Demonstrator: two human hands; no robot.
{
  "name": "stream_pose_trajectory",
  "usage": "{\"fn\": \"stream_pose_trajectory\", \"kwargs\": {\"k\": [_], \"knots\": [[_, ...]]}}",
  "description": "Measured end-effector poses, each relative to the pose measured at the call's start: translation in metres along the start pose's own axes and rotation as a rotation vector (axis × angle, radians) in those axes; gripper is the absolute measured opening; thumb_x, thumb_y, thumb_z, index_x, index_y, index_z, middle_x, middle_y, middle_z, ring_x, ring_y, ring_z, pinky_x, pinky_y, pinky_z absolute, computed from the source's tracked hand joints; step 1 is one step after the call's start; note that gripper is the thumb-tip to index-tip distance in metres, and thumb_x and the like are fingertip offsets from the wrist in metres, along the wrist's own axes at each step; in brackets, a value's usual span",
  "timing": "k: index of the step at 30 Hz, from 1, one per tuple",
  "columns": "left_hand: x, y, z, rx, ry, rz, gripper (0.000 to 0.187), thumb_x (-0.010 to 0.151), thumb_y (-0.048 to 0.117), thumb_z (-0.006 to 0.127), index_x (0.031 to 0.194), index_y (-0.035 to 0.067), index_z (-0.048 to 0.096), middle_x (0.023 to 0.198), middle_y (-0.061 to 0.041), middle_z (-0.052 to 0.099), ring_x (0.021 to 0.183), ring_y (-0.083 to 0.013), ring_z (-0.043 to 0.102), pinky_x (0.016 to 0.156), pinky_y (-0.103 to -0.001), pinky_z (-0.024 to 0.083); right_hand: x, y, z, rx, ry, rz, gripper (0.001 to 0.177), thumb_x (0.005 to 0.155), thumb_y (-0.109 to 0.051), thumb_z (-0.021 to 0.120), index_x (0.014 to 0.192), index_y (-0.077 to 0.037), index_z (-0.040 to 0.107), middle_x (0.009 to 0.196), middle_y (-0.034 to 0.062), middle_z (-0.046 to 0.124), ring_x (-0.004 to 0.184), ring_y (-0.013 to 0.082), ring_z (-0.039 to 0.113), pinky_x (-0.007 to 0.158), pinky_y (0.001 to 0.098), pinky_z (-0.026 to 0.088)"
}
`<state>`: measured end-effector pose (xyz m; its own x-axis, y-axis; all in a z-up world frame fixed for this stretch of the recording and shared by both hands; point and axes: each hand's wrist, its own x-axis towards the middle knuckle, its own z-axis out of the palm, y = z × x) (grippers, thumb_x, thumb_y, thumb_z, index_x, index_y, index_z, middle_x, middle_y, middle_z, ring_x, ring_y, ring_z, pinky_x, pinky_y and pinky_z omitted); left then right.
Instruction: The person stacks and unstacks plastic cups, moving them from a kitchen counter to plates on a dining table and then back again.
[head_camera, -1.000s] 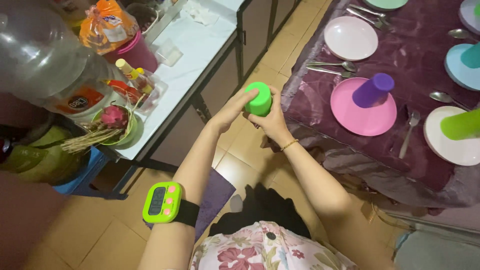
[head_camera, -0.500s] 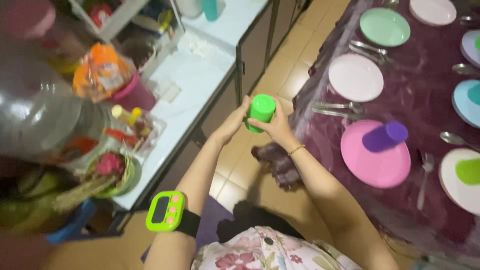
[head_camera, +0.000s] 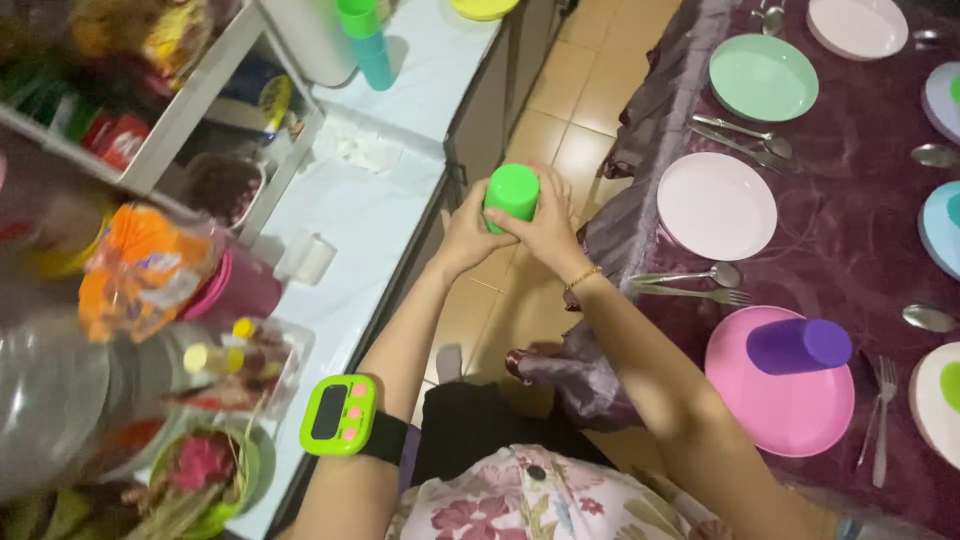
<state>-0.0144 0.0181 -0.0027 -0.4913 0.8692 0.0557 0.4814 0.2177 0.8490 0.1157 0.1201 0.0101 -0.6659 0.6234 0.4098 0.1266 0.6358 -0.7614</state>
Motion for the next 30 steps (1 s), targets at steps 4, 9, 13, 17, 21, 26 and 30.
{"fn": "stream_pose_trajectory", "kwargs": {"k": [4,9,13,17,21,26,30], "knots": [[0.066,-0.021,-0.008,-0.060,-0.105,0.058,0.089,0.069,0.041,0.091,0.142,0.017,0.046,0.138,-0.007,0.064,0.132,-0.0287,0.059,0.113,-0.061,0.028,0.053,0.016,0.003,-0.046,0.073,-0.003,0.076,0.078,-0.041,0.090,0.137,-0.008,0.054,0.147,0.0174,0.049,0.140,0.0368,0.039,0.118,0.0476,0.033],[0.165,-0.031,-0.025,-0.020,-0.212,0.130,0.092,0.067,0.045,0.088,0.144,0.019,0.045,0.138,-0.007,0.064,0.133,-0.0307,0.057,0.116,-0.064,0.024,0.118,0.022,0.004,-0.084,0.090,0.141,0.079,0.078,-0.040,0.088,0.142,-0.011,0.053,0.139,0.0137,0.056,0.136,0.0341,0.044,0.115,0.0468,0.034],[0.221,-0.022,-0.014,0.020,-0.325,0.144,0.095,0.069,0.043,0.089,0.147,0.018,0.041,0.140,-0.010,0.063,0.135,-0.0334,0.052,0.116,-0.070,0.007,0.154,0.053,-0.001,-0.177,0.199,0.095,0.081,0.080,-0.039,0.089,0.144,-0.008,0.049,0.139,0.0160,0.057,0.135,0.0343,0.046,0.114,0.0474,0.036],[0.271,-0.011,0.012,-0.017,-0.346,0.218,0.092,0.067,0.044,0.089,0.144,0.017,0.045,0.135,-0.010,0.068,0.133,-0.0327,0.058,0.119,-0.068,0.011,0.181,0.086,-0.014,-0.171,0.273,0.264,0.090,0.074,-0.043,0.089,0.146,-0.008,0.048,0.136,0.0177,0.056,0.131,0.0336,0.050,0.112,0.0465,0.036],[0.329,-0.004,0.042,0.042,-0.433,0.134,0.093,0.067,0.047,0.087,0.143,0.019,0.043,0.131,-0.007,0.070,0.128,-0.0308,0.062,0.117,-0.067,0.019,0.215,0.127,-0.037,-0.265,0.226,0.393,0.096,0.069,-0.046,0.091,0.146,-0.008,0.047,0.131,0.0179,0.059,0.129,0.0351,0.051,0.112,0.0502,0.030],[0.407,0.017,0.062,-0.010,-0.450,0.188,0.088,0.069,0.035,0.089,0.141,0.015,0.043,0.132,-0.011,0.069,0.127,-0.0327,0.061,0.115,-0.072,0.008,0.278,0.181,-0.070,-0.145,0.222,0.396,0.092,0.071,-0.054,0.086,0.143,-0.011,0.050,0.127,0.0101,0.066,0.125,0.0291,0.058,0.113,0.0471,0.035],[0.466,0.022,0.072,-0.046,-0.445,0.196,0.088,0.069,0.036,0.089,0.141,0.014,0.044,0.130,-0.011,0.069,0.126,-0.0314,0.063,0.118,-0.057,0.030,0.327,0.212,-0.088,-0.180,0.175,0.475,0.083,0.074,-0.057,0.083,0.139,-0.013,0.055,0.122,0.0063,0.070,0.121,0.0253,0.061,0.115,0.0436,0.030]]}}
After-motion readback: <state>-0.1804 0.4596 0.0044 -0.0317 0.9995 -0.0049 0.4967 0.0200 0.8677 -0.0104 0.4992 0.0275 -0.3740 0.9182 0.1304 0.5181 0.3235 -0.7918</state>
